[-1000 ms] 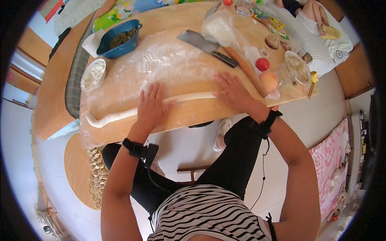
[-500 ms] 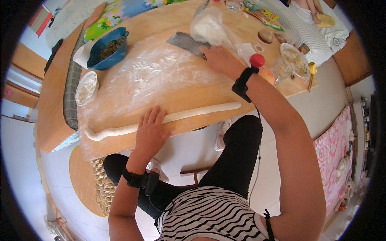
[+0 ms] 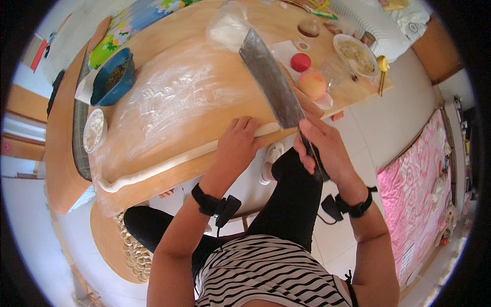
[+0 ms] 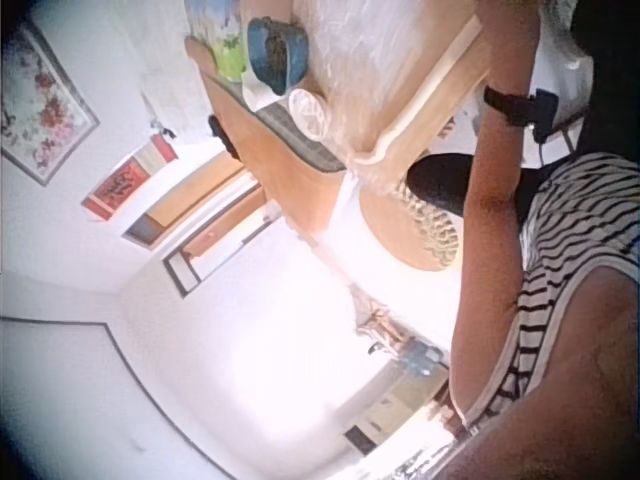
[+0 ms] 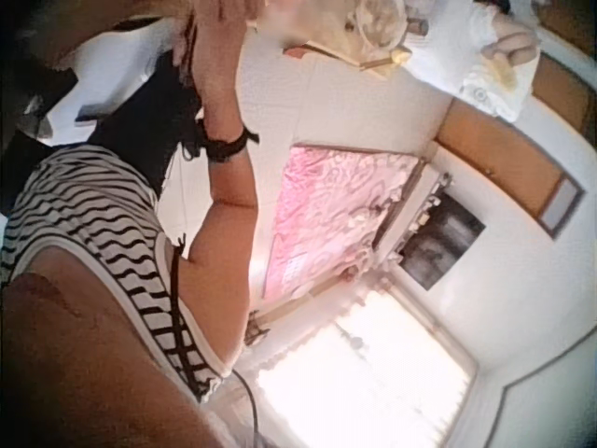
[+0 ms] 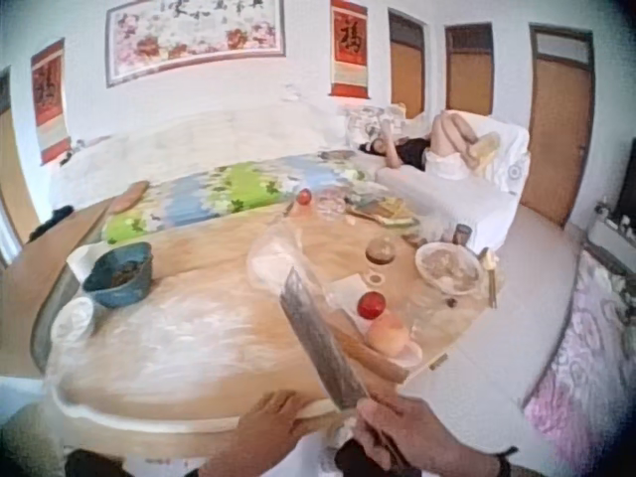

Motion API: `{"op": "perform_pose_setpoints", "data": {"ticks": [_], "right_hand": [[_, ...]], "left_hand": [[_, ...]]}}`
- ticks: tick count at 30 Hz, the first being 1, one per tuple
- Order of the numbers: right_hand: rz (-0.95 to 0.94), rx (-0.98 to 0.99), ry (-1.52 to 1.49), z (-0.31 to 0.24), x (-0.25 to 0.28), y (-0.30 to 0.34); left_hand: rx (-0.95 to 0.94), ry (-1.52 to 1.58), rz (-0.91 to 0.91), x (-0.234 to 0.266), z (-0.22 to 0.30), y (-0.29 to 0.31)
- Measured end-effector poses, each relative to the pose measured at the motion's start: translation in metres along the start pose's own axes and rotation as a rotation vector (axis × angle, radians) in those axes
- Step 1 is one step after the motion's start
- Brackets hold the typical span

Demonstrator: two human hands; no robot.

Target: The person prepares dumpling dough by removing it from a plastic bag, rolling it into a long cylinder on a floured wooden board, and cutting it into small pieces with a large knife.

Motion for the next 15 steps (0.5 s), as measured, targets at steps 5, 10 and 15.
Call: {"op": "perform_pose_setpoints", "data": {"ticks": [5,10,15], "right_hand": [[-0.020,-0.031,-0.022,0.034,0.003,0.042],[-0.108,0.052,0.200,0.037,-0.001,0.048],[-0.106,0.217,0.332,0.028,0.003,0.052]], "left_hand": [[0.161,0.026,0.060,-0.012,-0.004,-0.013],[0.161,0.011,0.154,-0.006,-0.001,-0.010],[0.120,0.030,0.175,-0.008,0.007,-0.011]]}}
Point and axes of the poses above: each hand's wrist, its own y-axis away from the middle knuckle, its own x-axis out of the back of the hand, z = x × y, the point moved 10 cm from there along -y, towards the middle knuckle, and after that the axes turned 10 degrees about x, right-handed, at the moved point
